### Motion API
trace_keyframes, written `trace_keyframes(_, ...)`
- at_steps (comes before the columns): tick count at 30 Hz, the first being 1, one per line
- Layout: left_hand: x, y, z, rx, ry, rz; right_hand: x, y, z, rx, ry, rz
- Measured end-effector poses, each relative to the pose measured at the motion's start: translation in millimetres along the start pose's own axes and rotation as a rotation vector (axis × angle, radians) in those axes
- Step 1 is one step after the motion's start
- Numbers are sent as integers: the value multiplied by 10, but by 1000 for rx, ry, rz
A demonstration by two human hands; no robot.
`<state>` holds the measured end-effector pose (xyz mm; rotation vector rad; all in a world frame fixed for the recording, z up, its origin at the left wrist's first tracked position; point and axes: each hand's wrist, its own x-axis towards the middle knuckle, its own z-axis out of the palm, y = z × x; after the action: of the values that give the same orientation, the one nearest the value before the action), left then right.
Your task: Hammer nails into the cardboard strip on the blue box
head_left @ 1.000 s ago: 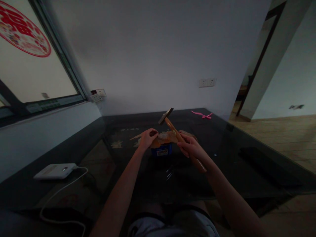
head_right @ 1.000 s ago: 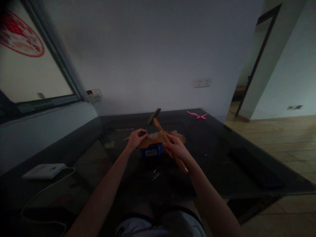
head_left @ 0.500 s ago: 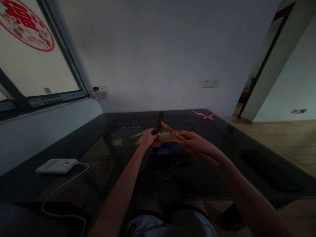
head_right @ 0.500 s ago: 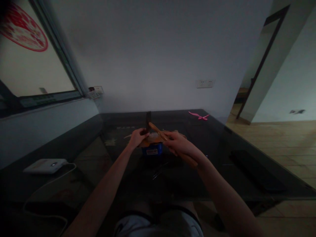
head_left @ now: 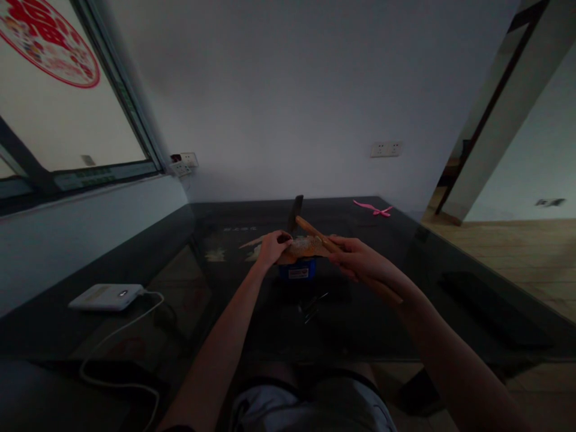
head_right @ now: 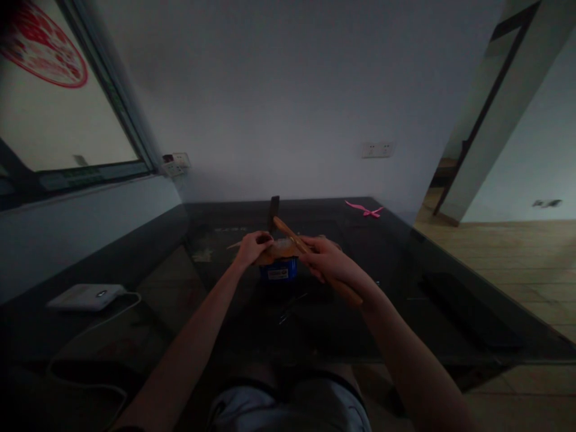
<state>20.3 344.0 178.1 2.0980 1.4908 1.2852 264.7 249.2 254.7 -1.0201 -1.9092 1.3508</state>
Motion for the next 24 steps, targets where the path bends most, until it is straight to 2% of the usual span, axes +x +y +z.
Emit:
trace_keyframes(8,10,-2,7,8,12,-14,-30,8,35,30,-3,41)
trace_keyframes(14,11,18,4,-25,3,-24,-43,2,31,71,24,-2)
trace_keyframes(20,27,-47,38,38,35,-32,-26,27,53,33,-5,53)
trace_keyframes(24,23,-63,42,16,29,-28,-38,33,33,34,-9,8)
